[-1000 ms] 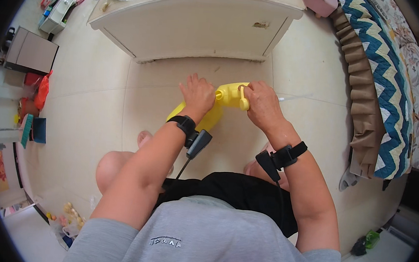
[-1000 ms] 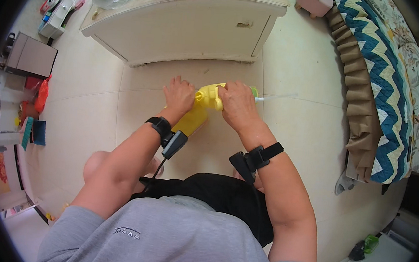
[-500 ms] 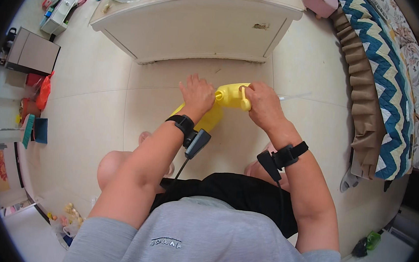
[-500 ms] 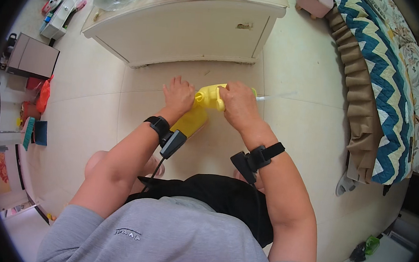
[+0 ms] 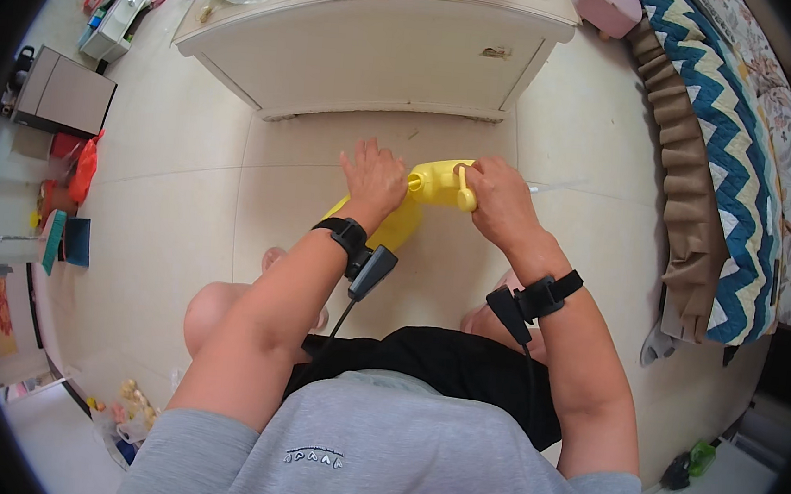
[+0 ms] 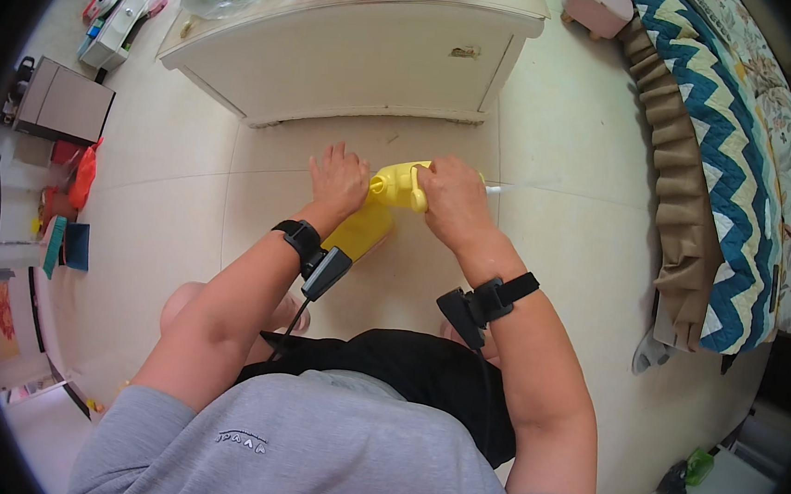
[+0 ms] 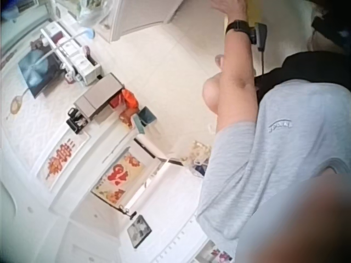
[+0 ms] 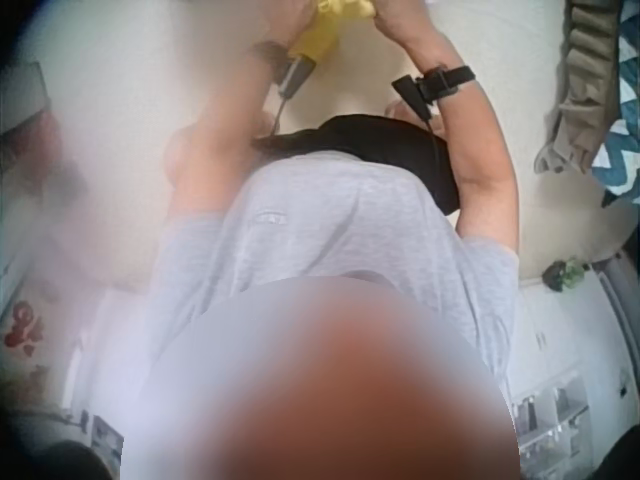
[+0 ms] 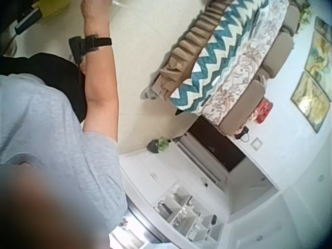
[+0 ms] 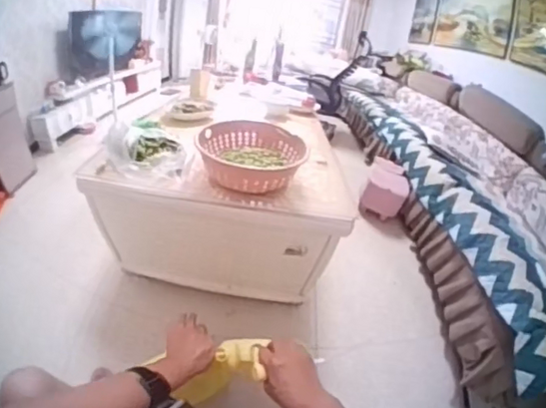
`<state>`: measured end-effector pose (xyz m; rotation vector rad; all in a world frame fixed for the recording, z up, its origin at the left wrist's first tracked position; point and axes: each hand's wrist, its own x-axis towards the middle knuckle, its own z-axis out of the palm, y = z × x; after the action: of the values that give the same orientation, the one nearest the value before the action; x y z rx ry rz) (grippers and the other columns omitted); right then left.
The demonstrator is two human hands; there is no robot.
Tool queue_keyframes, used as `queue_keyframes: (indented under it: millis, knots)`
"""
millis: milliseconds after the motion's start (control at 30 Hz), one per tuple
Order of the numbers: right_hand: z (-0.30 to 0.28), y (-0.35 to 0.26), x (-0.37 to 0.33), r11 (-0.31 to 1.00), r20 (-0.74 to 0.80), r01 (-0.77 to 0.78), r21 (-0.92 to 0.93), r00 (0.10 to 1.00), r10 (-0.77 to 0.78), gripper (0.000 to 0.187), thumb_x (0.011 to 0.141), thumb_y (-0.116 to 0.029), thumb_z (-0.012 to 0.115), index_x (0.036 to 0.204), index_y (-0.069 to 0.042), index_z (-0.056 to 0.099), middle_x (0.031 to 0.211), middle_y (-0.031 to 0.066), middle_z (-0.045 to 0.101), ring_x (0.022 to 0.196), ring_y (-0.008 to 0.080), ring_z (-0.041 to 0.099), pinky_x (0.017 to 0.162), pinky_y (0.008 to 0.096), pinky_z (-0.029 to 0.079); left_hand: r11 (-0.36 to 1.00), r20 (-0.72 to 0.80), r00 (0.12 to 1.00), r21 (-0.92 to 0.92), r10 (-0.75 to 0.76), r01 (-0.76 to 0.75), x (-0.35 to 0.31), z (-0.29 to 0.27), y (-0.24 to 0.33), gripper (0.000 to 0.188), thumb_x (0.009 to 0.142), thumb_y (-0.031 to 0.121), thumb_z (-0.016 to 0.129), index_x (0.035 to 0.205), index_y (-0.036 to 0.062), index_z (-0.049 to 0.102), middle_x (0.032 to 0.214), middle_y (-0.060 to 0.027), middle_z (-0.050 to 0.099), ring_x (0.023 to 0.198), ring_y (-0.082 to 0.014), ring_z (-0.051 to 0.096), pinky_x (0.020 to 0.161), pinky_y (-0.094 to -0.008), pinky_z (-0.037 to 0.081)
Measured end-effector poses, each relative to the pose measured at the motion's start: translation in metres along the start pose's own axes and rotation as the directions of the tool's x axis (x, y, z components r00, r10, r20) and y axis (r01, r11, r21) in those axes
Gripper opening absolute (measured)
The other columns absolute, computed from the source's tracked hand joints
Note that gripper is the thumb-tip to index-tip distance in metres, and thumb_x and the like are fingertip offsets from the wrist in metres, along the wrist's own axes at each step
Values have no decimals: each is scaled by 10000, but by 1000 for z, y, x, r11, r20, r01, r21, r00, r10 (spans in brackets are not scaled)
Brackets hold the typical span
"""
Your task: The person is assembling or checking pump dispensers on yellow detergent bottles while seated.
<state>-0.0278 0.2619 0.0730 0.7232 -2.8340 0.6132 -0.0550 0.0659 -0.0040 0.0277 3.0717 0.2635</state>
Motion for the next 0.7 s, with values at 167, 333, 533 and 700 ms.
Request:
queue_keyframes:
  millis: [167, 333, 533, 700]
  knots:
    - [-3, -2, 0, 1000, -7, 22, -11, 1000, -23, 162, 657, 19, 608, 808, -41, 616, 814, 107, 589, 805, 311, 568, 700, 414, 468, 999, -7, 999, -27, 39, -39, 1, -1, 5, 322, 866, 236, 472, 1023, 15, 643, 1252, -181, 491, 1243, -364, 377, 984, -627, 257]
    - [1, -3, -1, 998, -4, 38, -48, 999, -38, 148, 663, 22, 604, 800, -34, 612, 813, 109, 585, 819, 308, 565, 696, 414, 467, 997, -33, 999, 71, 21, -18, 0, 4, 4, 320, 885, 229, 429, 1008, 16, 634, 1241, -192, 503, 1209, -350, 419, 930, -627, 323]
    - [-4, -3, -3, 1000, 4, -7, 24, 1000, 7, 187, 674, 32, 601, 846, -40, 613, 850, 110, 585, 854, 303, 564, 722, 403, 475, 998, -85, 996, -66, 12, -18, 1, 5, -2, 334, 895, 250, 426, 1005, 12, 633, 1262, -190, 488, 1213, -365, 415, 953, -633, 299]
    - [-2, 1, -5, 1000, 55, 1, -13, 998, 0, 221, 705, 23, 588, 913, -43, 617, 899, 97, 596, 889, 293, 571, 751, 392, 488, 1000, -11, 1000, -23, 13, -13, 3, 5, 8, 353, 894, 266, 456, 1040, -4, 630, 1297, -182, 456, 1276, -368, 344, 1003, -619, 241]
